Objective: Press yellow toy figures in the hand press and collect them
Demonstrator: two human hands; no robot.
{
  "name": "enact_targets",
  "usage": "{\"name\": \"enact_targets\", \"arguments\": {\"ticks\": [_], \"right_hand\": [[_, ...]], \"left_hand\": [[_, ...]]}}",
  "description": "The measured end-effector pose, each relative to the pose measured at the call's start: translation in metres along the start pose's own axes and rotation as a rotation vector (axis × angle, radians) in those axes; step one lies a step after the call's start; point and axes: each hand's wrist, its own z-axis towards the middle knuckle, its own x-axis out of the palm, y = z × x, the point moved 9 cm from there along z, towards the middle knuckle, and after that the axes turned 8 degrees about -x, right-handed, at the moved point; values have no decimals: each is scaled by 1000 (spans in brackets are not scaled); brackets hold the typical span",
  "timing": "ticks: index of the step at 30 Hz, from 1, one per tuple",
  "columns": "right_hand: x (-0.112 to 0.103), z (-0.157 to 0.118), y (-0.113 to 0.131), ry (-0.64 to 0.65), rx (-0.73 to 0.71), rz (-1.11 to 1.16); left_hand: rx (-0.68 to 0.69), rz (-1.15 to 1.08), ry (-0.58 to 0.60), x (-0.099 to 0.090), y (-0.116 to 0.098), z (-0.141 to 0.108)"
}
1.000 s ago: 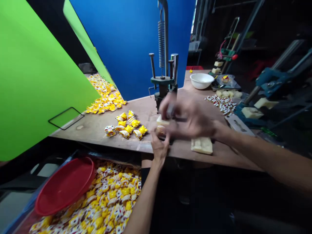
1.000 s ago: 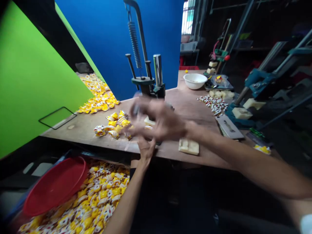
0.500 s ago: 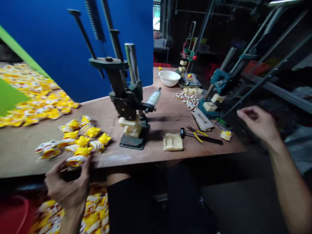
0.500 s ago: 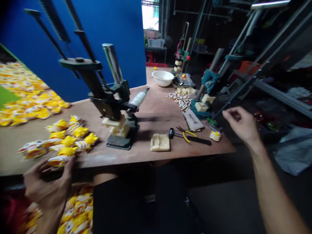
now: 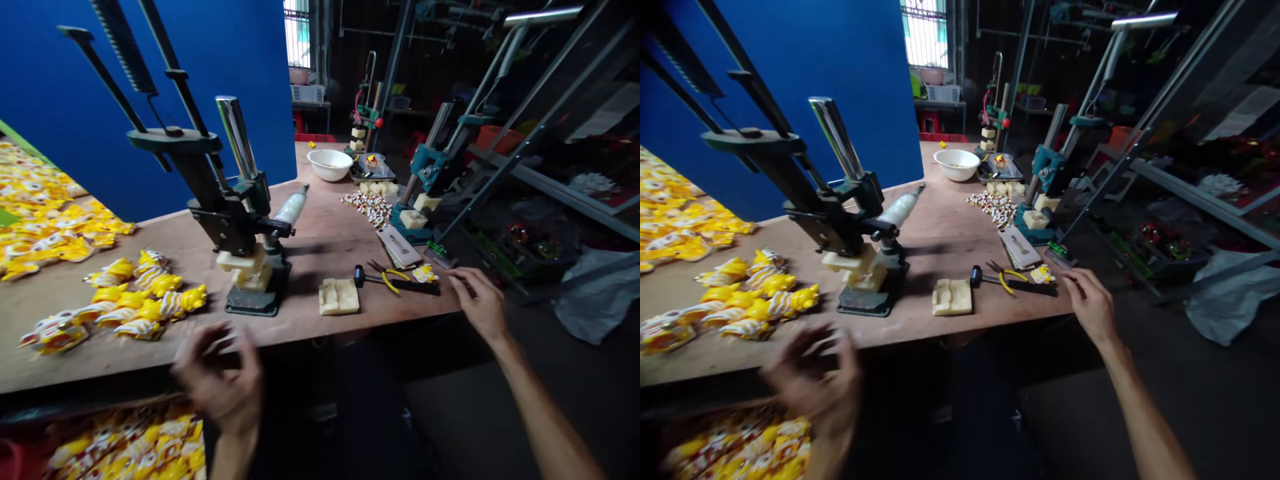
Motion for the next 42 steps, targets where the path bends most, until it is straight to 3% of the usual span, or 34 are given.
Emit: {"name": "enact_targets", "arguments": {"ticks": [3,5,8,12,14,16,19,21,23,25,28,30,32,38,42], "right_hand": [[23,5,-2,4,83,93],[43,12,-9,26,151,121],[62,22,-11,91,157,75],[42,19,-2,-38,273,171],[31,13,18,-95,328,374],[30,9,56,-66,329,587],[44,4,128,33,259,806],[55,0,167,58,218,887],[67,-5,192,70,206,925],[81,-7,205,115,213,954],[103,-6,214,243,205,1010],[113,-4,213,281,215,1024],[123,-3,205,263,238,1019],[150,2,180,209,173,867],[148,9,182,265,32,712]], "left_hand": [[145,-37,334,72,-32,-57],[161,-67,427,97,-39,-82],[153,-102,482,104,-37,-97],[107,-119,550,96,-30,-98],[28,-163,596,97,-32,-97],[-92,-258,699,107,-42,-102],[-311,-521,918,128,-72,-119],[-430,-665,972,133,-86,-123],[-475,-695,920,127,-88,-116],[-421,-646,850,114,-83,-101],[-206,-565,833,98,-83,-80],[-70,-517,862,99,-84,-70],[-25,-498,918,111,-81,-62],[-122,-523,1026,161,-55,-37],[-110,-427,1044,176,-31,-31]]}}
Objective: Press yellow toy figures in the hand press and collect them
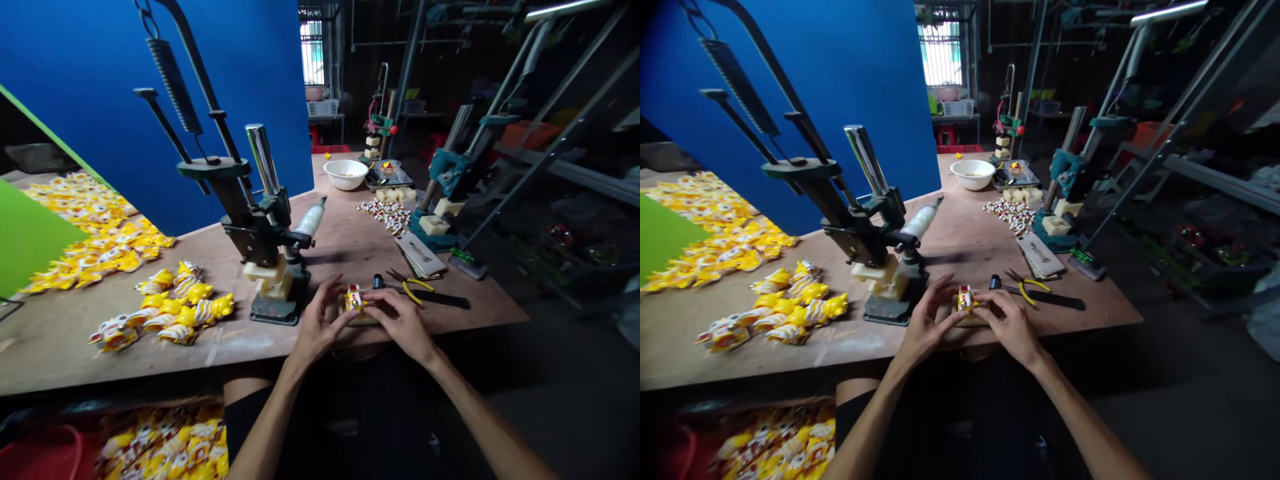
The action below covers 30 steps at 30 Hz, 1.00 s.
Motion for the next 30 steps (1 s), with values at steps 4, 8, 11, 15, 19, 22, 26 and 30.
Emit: {"name": "enact_targets", "arguments": {"ticks": [4,8,11,15,19,22,26,30], "right_hand": [[-1,13,22,76,-115,-151],[11,23,47,215,-237,-166],[4,23,62,153,-234,-112],[0,18,54,79,2,100],[1,24,39,113,152,192],[8,33,42,305,89,108],[20,28,50,542,35,50],[35,11,58,652,58,130]], "left_hand": [[30,76,-17,0,8,-1],[117,107,-59,-1,-16,-6],[123,60,-53,1,-41,-10],[-44,-236,-44,5,-39,-18],[-267,-481,38,12,-12,-33],[-306,-491,129,10,-8,-44],[-332,-553,167,12,-12,-59],[-340,-457,46,20,-14,-74]]}}
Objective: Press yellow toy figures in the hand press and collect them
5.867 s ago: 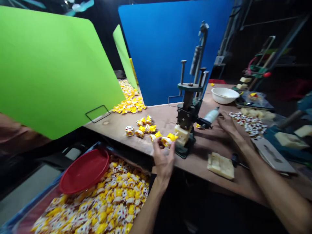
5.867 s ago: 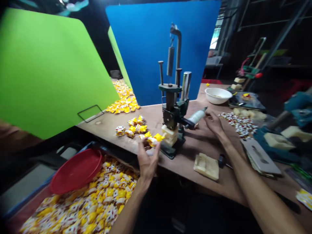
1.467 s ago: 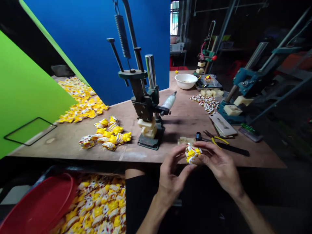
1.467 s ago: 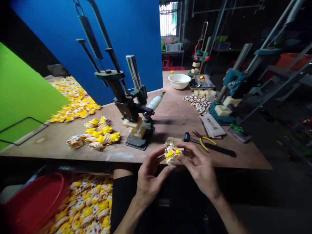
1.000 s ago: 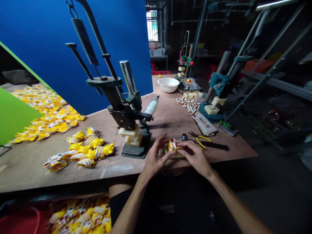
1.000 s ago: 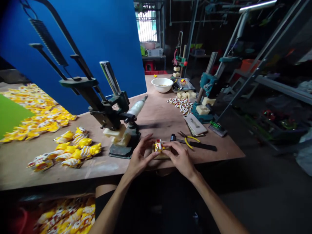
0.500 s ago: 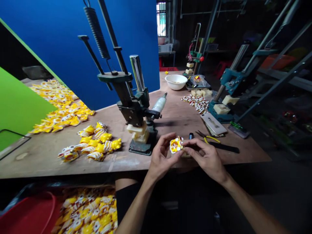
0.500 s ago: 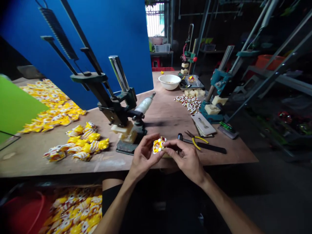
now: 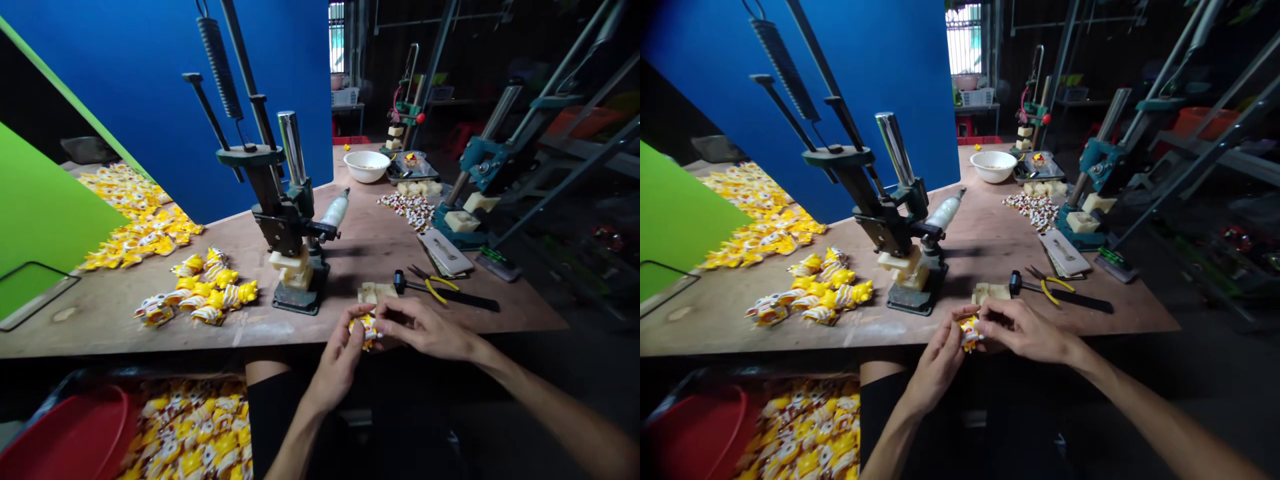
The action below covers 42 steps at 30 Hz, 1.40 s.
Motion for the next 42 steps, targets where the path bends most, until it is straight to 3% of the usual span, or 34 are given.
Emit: {"name": "enact_targets", "arguments": {"ticks": [4,7,11,14,17,19,25,28,34,36,39,40,42], "right_hand": [[20,-8,10,52,-19,-107],[23,-10,26,-43,-107,-179],[19,-13,39,-236,-145,-5],[17,-18,38,-347,-75,86],[21,-23,40,-377,-59,93],[26,-24,41,-371,-66,105],[44,-29,18,-527,41,303],[49,-36,19,-580,47,272],[60,-43,17,-569,73,277],[51,-52,9,-677,110,270],[12,-86,-1,-1100,118,255],[0,-92,-2,-1168,117,220],[-22,-75,-5,-1033,124,81]], "left_hand": [[28,73,-98,3,4,-8],[26,85,-85,8,5,-10],[2,7,-160,13,0,-12],[24,-10,-179,19,-13,-15],[-28,-12,-146,24,-17,-20],[-75,-30,-165,23,-11,-24],[-85,-239,-442,13,16,-37],[-79,-276,-437,19,19,-39],[-103,-281,-435,24,20,-50],[-82,-310,-477,23,16,-59],[-3,-366,-613,12,5,-76],[15,-375,-650,8,2,-80],[10,-365,-665,1,0,-77]]}}
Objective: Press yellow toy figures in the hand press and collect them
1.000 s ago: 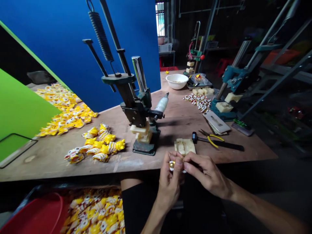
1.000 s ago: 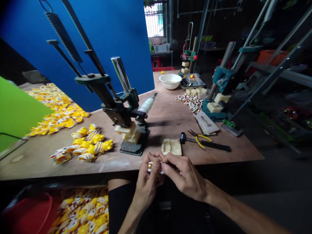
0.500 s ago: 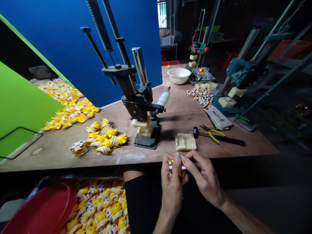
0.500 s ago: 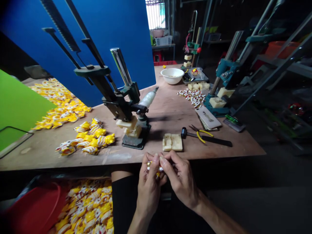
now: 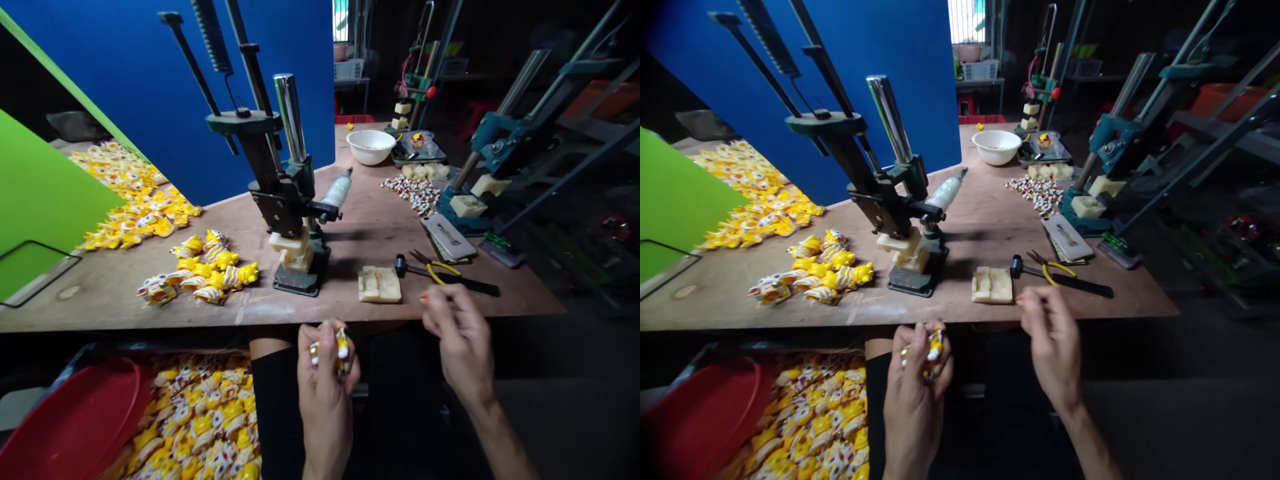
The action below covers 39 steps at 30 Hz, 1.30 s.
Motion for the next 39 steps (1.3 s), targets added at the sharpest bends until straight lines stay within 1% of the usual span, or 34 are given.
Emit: {"name": "enact_targets", "arguments": {"ticks": [1,3,5,7,8,9,10,12,13,15,16,18,19,20,22,24,26,28,30,31,33,34,36,39], "right_hand": [[11,19,-1,136,-45,-109],[38,63,-8,378,-162,-360],[62,114,-24,508,-261,-611],[85,157,-49,650,-271,-739],[93,172,-59,701,-261,-760],[97,182,-66,721,-251,-766],[97,188,-69,712,-248,-772],[86,185,-65,646,-261,-806],[78,176,-58,601,-270,-787],[64,143,-38,561,-268,-617],[61,121,-28,579,-256,-491],[61,76,-9,636,-246,-277],[62,57,-2,640,-259,-227],[62,43,3,613,-282,-213],[60,30,4,532,-350,-225],[57,29,-6,501,-409,-276],[53,36,-22,523,-449,-362],[48,47,-35,554,-456,-419],[46,56,-42,603,-448,-405],[48,58,-44,641,-442,-385],[53,61,-46,706,-430,-358],[55,61,-46,717,-418,-355],[56,61,-46,703,-373,-355],[51,59,-40,619,-339,-322]], "left_hand": [[-7,23,17,2,0,6],[-20,52,92,10,2,23],[-17,35,205,21,1,40],[-16,17,318,31,-2,53],[-15,25,362,35,-4,58],[-11,45,393,37,-6,62],[-7,70,412,38,-7,64],[3,130,419,38,-8,69],[21,162,405,37,-7,72],[94,228,362,40,-8,78],[139,252,349,44,-9,80],[207,271,360,56,-8,83],[222,276,379,62,-5,84],[232,291,392,68,-2,85],[285,383,378,73,3,85],[418,547,332,73,4,84],[562,719,283,71,5,84],[625,814,237,66,8,87],[595,793,207,61,7,95],[569,765,210,60,6,99],[532,725,240,63,3,104],[519,714,258,66,2,106],[482,677,276,68,0,109],[446,604,263,67,0,108]]}}
